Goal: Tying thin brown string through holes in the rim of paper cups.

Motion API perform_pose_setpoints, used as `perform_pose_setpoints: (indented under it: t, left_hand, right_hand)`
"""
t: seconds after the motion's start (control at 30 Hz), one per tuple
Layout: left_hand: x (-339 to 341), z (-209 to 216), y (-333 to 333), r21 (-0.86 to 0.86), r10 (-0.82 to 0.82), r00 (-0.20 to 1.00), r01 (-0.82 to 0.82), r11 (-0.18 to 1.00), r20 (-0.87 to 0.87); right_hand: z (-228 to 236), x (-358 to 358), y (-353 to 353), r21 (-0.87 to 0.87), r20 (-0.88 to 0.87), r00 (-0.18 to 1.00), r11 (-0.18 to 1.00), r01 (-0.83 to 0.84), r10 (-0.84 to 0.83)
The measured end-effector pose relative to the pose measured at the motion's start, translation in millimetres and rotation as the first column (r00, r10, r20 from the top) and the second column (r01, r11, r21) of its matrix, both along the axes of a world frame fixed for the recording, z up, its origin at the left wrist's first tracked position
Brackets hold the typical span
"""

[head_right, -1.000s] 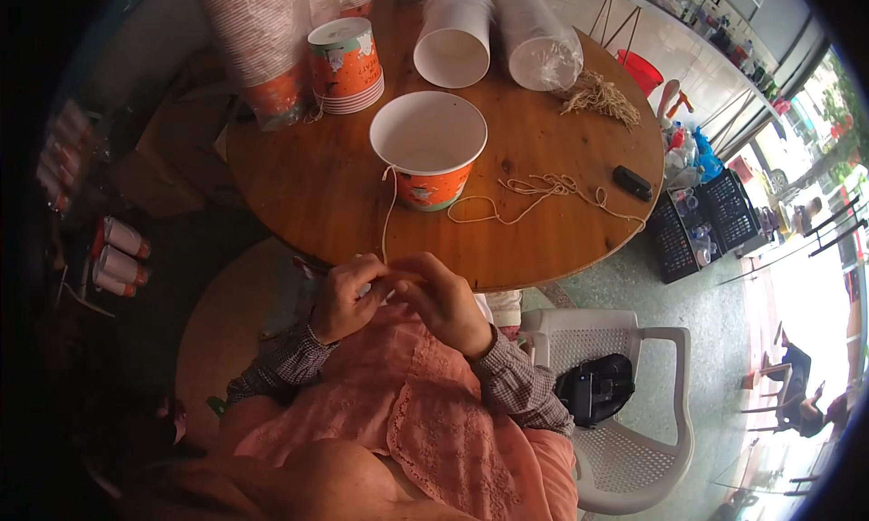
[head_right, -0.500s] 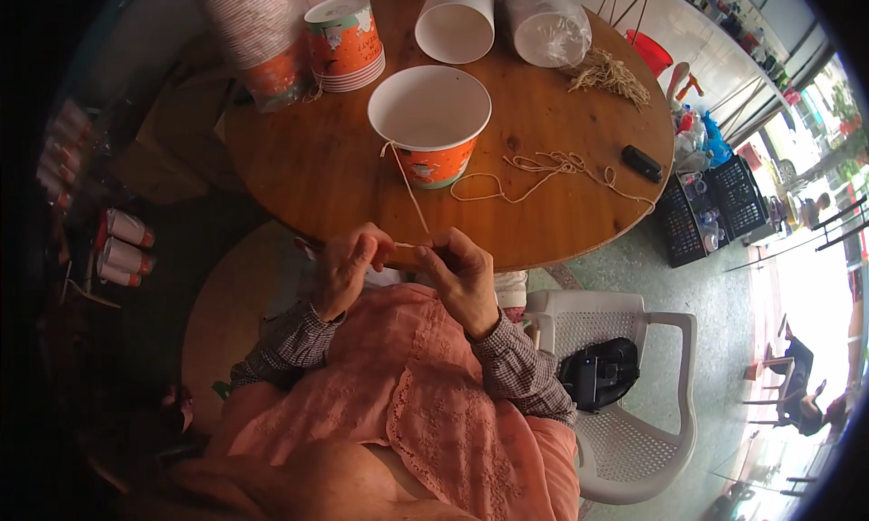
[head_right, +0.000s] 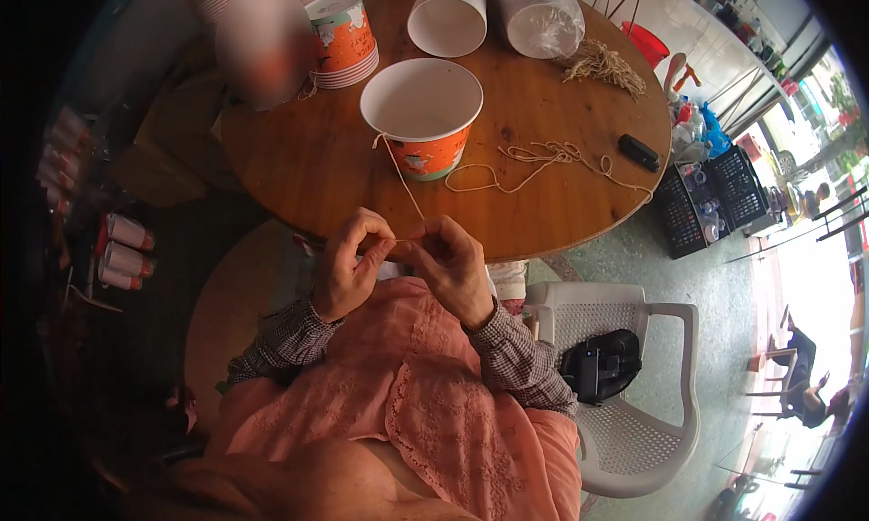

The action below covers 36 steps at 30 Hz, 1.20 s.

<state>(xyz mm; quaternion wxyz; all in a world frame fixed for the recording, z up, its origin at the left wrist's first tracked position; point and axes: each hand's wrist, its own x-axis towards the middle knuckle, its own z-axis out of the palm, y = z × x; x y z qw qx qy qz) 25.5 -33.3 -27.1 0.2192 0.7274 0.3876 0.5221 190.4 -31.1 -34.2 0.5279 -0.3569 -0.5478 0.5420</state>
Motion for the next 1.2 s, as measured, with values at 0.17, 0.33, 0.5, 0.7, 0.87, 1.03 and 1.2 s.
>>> perform_pose_setpoints:
  t: [0.17,0.33,0.5,0.7,0.87,1.03,1.2]
  left_hand:
    - [2.0,4.1,-0.6,0.084,0.014,0.998,-0.009,0.996,-0.066]
    - [6.6,8.9,6.5,0.297,0.098,0.966,-0.022,0.955,-0.240]
    - [12.7,4.8,14.4,0.387,0.122,0.957,-0.011,0.922,-0.263]
    - [53.8,0.4,22.2,0.407,-0.015,0.982,0.092,0.909,-0.189]
    - [91.8,-0.6,97.8,0.582,0.407,0.825,-0.121,0.804,-0.392]
    - [49.7,6.4,96.2,0.465,0.451,0.649,-0.165,0.870,-0.613]
    - [-24.1,25.7,53.7,0.385,0.279,0.741,-0.030,0.923,-0.611]
  right_hand:
    - [-2.0,10.8,-1.2,0.092,0.146,0.989,0.995,0.025,-0.038]
    - [12.0,21.1,3.1,-0.133,0.029,0.994,0.986,-0.100,0.105]
    - [15.7,36.2,10.6,-0.151,0.102,0.979,0.975,-0.162,0.178]
    - [93.7,53.5,91.9,0.076,-0.283,0.958,0.997,-0.032,0.052]
    - [143.5,86.4,176.6,0.406,-0.578,0.813,0.889,0.211,0.071]
    - [138.0,109.8,163.0,0.416,-0.604,0.797,0.850,0.323,-0.007]
    - [95.8,127.7,145.6,0.340,-0.551,0.815,0.845,0.413,-0.177]
